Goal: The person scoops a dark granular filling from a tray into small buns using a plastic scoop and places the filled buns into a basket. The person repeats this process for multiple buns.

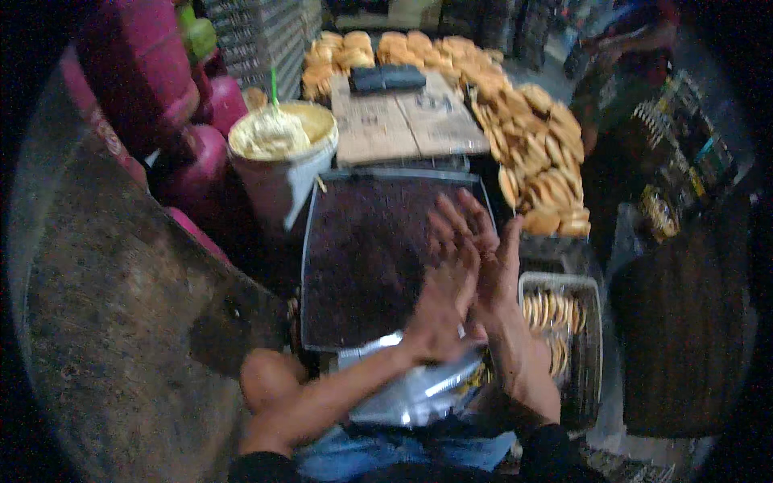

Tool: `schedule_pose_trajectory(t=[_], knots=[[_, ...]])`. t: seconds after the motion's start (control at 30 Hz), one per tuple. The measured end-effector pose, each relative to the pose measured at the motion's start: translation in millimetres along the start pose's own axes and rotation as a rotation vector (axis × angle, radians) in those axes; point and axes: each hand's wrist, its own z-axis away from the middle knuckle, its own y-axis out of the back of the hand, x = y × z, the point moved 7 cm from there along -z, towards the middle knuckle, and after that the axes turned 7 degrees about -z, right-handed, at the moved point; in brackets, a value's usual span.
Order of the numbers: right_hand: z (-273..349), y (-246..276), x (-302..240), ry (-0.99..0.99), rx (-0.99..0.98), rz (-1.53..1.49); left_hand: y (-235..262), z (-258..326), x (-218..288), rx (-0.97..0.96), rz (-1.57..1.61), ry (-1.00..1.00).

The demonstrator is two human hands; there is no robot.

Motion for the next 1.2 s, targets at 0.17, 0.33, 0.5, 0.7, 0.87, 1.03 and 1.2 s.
schedule_pose_trajectory(t=[0.17,0.33,0.5,0.7,0.87,1.03,1.2], knots=[[57.3,-23.8,23.5,0.332,-0.289,0.914,23.6,-13.9,-28.1,0.148,1.226,0.798],[2.0,27.4,-35.2,0.528,-0.185,1.230,30.0,0.3,27.6,0.008,1.383,0.603],[14.2,124.8,-98.0,0.686,0.303,1.348,28.9,31.4,14.6,-0.191,0.986,0.647],[69.1,126.3,-80.5,0.567,0.158,2.040,-18.6,80.2,32.2,-0.301,-0.739,0.183],[100.3,151.6,-80.3,0.326,0.228,1.825,-74.7,132.5,17.8,-0.561,-0.626,0.145],[121.4,175.8,-49.2,0.142,0.119,1.833,-62.2,157.0,17.9,-0.579,-0.607,0.275],[133.4,185.1,14.4,-0.254,0.025,2.003,5.9,198.6,22.5,-0.498,-0.623,0.760]])
